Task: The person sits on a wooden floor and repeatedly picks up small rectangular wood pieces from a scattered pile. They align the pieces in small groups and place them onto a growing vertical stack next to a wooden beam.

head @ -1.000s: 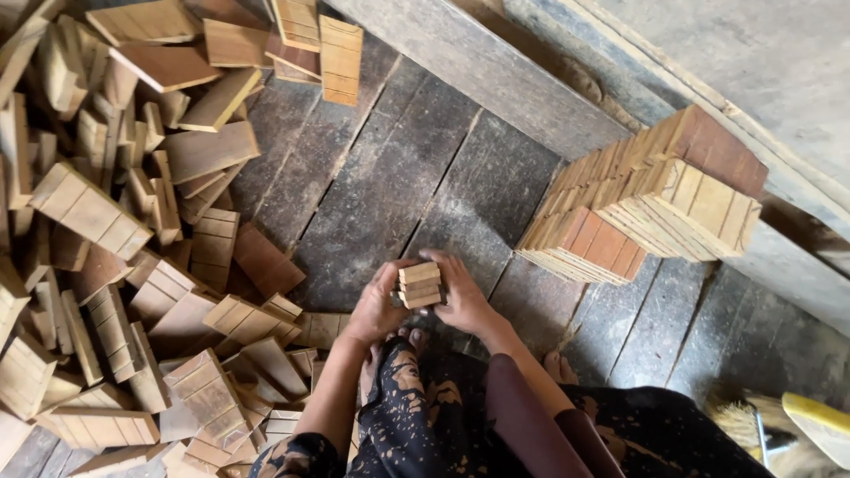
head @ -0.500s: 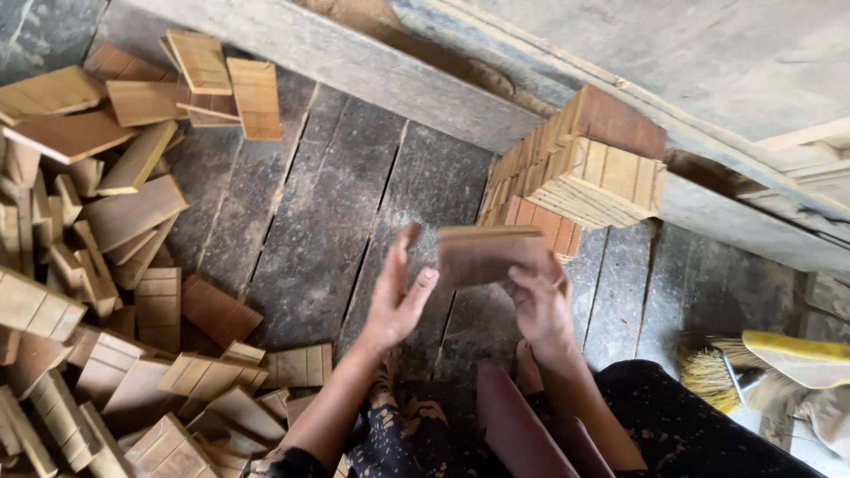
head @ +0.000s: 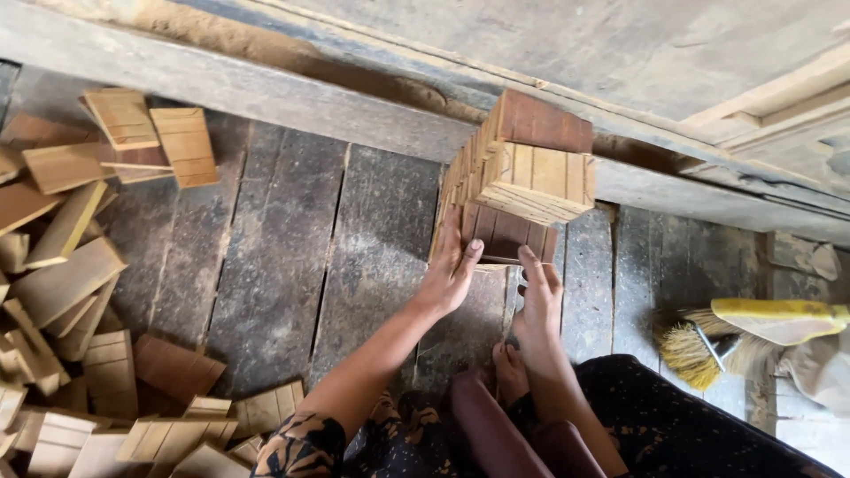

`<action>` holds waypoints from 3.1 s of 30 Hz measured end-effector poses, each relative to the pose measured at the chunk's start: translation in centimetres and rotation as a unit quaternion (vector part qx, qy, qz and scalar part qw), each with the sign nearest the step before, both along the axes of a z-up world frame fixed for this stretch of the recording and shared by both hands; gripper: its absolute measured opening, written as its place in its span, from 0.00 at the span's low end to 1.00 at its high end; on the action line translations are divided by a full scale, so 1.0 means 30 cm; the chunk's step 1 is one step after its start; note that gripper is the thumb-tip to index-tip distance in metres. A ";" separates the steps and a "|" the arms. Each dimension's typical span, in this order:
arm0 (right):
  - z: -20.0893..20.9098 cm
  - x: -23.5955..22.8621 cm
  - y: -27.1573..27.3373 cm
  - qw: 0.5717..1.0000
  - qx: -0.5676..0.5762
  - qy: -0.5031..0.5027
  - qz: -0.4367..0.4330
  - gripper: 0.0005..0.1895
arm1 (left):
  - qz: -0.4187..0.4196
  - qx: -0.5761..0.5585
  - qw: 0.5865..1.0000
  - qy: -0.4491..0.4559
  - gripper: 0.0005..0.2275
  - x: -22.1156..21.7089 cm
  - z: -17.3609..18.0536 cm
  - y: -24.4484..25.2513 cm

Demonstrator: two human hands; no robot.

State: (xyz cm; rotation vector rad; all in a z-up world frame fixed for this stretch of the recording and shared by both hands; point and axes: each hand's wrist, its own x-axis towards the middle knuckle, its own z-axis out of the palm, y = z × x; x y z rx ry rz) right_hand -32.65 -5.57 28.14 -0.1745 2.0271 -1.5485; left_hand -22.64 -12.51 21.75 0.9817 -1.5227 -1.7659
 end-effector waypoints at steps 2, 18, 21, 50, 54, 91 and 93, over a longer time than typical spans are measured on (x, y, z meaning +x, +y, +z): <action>-0.066 -0.008 0.060 0.996 -0.027 0.072 0.040 0.12 | 0.017 -0.014 1.000 0.010 0.34 -0.011 -0.001 0.016; -0.421 -0.227 -0.030 0.986 -0.151 -0.062 -0.025 0.48 | 0.227 -0.053 0.965 0.121 0.33 -0.213 -0.234 -0.024; -0.615 -0.293 0.006 0.988 -0.150 -0.024 -0.031 0.44 | 0.273 -0.069 0.951 0.126 0.32 -0.248 -0.307 -0.044; -0.806 0.019 0.217 0.994 0.034 0.081 0.061 0.31 | 0.281 0.005 0.960 0.010 0.27 0.196 -0.223 0.113; -1.427 -0.008 0.359 0.739 -0.533 -0.231 0.341 0.39 | 0.409 -0.058 0.910 -0.041 0.18 0.519 -0.336 0.285; -0.750 0.579 0.074 0.779 -0.031 0.131 0.612 0.20 | 0.473 -0.231 0.678 -0.513 0.20 1.664 -0.136 0.294; -0.687 0.617 0.067 0.777 -0.055 0.125 0.615 0.20 | 0.472 -0.233 0.723 -0.448 0.19 1.544 -0.029 0.284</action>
